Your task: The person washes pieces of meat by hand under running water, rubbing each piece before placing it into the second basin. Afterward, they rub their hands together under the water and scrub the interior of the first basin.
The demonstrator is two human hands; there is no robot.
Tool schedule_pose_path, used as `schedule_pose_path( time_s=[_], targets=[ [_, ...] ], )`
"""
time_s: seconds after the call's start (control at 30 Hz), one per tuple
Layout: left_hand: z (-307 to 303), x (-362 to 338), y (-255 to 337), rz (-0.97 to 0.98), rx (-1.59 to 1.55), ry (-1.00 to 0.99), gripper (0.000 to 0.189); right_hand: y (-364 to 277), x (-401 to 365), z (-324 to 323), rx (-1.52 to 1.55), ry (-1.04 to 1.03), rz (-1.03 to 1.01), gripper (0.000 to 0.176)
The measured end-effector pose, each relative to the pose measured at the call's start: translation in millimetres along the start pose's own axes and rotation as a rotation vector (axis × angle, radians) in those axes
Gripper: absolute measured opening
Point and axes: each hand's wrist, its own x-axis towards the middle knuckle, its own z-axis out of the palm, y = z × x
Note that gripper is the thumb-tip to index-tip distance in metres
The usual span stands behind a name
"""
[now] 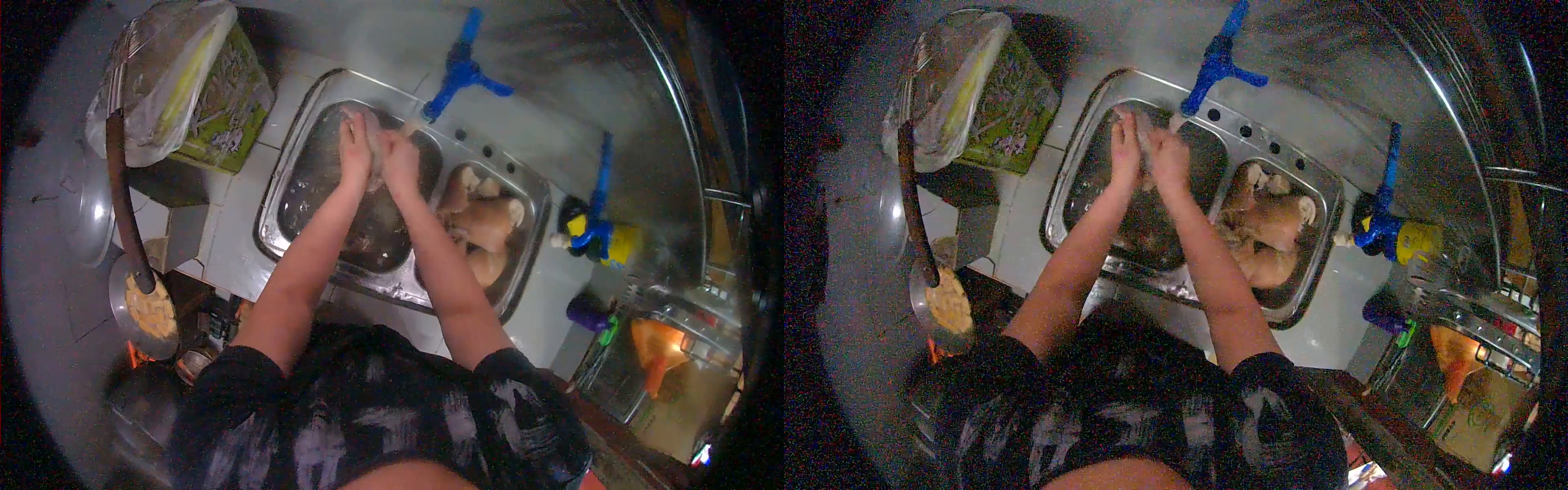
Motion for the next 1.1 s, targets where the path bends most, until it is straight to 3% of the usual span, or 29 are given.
schedule_pose_path(
  time_s=[0.17,0.27,0.33,0.53,0.63,0.73,0.83,0.9,1.1],
  targets=[
    [-1,-6,13,-0.035,0.15,-0.046,0.054,14,2,10,-0.116,0.055,-0.067,0.016],
    [1,-8,17,0.034,0.131,0.01,0.05,20,3,11,-0.191,0.062,-0.093,0.016],
    [2,-11,23,-0.07,-0.035,0.041,0.052,21,4,8,-0.193,0.051,-0.093,0.017],
    [-6,0,11,-0.016,0.064,-0.078,0.059,1,-2,-5,0.141,0.074,-0.105,0.026],
    [-7,-5,15,-0.03,0.128,-0.106,0.055,10,0,2,0.264,0.048,0.035,0.024],
    [-3,-9,17,0.016,0.21,0.019,0.051,13,-2,5,0.173,0.093,-0.021,0.022],
    [-5,-5,9,0.009,0.194,-0.01,0.05,9,-2,3,0.147,0.117,-0.096,0.018],
    [-5,-8,9,0.002,0.215,-0.018,0.049,5,-2,1,-0.106,0.05,-0.102,0.016],
    [-4,-10,5,0.119,0.278,0.049,0.047,16,1,7,-0.101,0.05,-0.144,0.012]
  ],
)
